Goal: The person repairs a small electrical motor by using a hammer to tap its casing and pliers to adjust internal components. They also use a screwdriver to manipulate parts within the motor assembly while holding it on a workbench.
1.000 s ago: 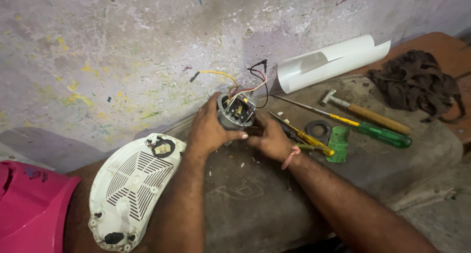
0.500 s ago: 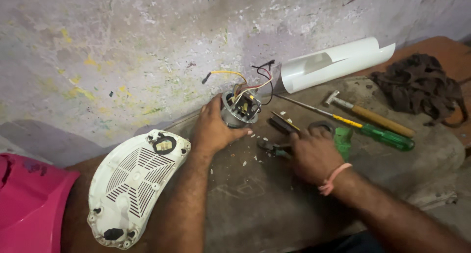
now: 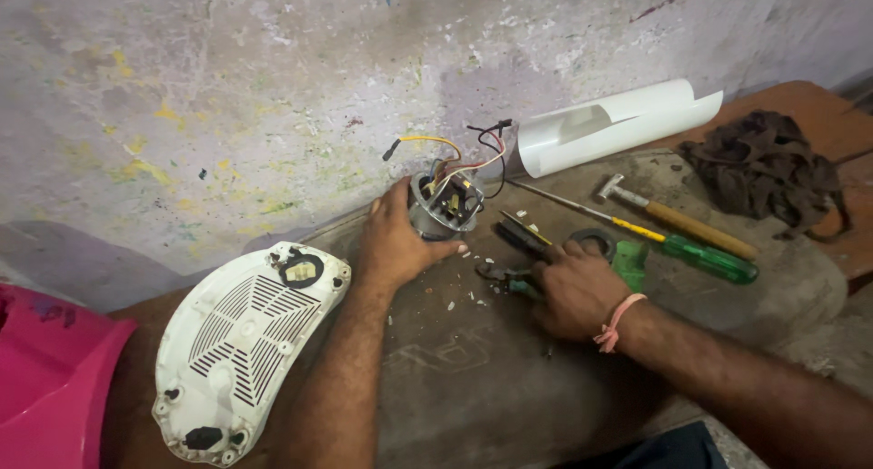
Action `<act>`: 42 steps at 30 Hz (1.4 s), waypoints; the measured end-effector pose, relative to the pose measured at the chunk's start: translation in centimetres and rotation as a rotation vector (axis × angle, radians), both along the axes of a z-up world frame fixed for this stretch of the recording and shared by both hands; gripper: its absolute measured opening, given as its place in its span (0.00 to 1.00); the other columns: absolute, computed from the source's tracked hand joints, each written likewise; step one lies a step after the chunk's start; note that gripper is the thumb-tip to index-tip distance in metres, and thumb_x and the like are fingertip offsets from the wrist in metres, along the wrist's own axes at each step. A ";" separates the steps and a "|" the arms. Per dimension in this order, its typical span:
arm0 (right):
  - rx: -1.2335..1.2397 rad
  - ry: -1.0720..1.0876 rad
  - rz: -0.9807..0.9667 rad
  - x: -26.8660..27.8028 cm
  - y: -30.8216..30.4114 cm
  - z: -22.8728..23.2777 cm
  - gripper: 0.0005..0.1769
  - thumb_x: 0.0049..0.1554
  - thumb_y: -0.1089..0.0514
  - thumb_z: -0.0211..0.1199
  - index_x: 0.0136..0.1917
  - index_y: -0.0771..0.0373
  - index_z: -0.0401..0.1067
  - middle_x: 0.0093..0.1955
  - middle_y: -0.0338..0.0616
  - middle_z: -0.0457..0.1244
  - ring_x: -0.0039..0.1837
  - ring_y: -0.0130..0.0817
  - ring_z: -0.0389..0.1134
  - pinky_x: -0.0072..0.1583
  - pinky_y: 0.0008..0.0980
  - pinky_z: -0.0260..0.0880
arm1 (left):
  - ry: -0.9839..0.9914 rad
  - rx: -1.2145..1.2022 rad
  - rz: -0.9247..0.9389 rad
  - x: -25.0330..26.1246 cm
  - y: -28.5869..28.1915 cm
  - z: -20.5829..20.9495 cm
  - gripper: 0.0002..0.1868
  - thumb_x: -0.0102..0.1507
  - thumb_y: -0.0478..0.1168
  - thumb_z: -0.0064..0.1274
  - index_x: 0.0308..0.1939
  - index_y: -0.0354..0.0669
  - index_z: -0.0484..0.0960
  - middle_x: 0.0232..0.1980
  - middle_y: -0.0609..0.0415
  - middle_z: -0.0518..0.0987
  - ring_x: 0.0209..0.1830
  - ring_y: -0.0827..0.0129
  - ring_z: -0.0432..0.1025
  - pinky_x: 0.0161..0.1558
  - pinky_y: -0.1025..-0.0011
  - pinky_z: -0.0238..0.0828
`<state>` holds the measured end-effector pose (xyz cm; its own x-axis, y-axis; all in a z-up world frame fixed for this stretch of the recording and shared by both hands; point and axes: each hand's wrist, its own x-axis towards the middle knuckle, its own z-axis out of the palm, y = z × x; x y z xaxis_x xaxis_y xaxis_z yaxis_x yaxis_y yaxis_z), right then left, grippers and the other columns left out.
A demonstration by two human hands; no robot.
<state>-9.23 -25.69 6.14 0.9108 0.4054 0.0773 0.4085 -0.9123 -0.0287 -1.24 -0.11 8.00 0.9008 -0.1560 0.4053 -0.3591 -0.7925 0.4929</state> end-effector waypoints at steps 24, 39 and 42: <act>0.565 0.148 -0.202 0.2 -0.7 0.2 0.19 0.49 0.48 0.71 0.46 0.65 0.78 0.38 0.58 0.68 0.42 0.52 0.70 0.48 0.47 0.69 | 0.027 -0.030 0.010 0.3 0.0 -0.3 0.65 0.39 0.56 0.80 0.71 0.37 0.60 0.70 0.38 0.69 0.71 0.44 0.62 0.68 0.52 0.60; 0.852 0.201 -0.186 -0.9 -2.1 0.2 0.32 0.44 0.53 0.71 0.59 0.67 0.67 0.50 0.49 0.68 0.52 0.37 0.68 0.55 0.38 0.67 | -0.047 -0.016 0.005 0.8 0.1 -1.1 0.65 0.39 0.58 0.80 0.70 0.34 0.61 0.68 0.37 0.70 0.69 0.44 0.62 0.67 0.51 0.59; 0.959 0.195 -0.173 -0.8 -2.2 -0.1 0.32 0.41 0.56 0.73 0.57 0.66 0.70 0.50 0.52 0.69 0.53 0.41 0.69 0.57 0.39 0.68 | -0.018 -0.036 0.017 0.6 0.1 -1.0 0.64 0.37 0.58 0.79 0.70 0.36 0.62 0.67 0.40 0.71 0.68 0.46 0.64 0.66 0.52 0.61</act>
<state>-10.07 -27.92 6.03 0.9832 0.1106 0.1455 0.1819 -0.5145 -0.8380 -0.61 0.00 6.98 0.8958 -0.1262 0.4261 -0.3549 -0.7802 0.5151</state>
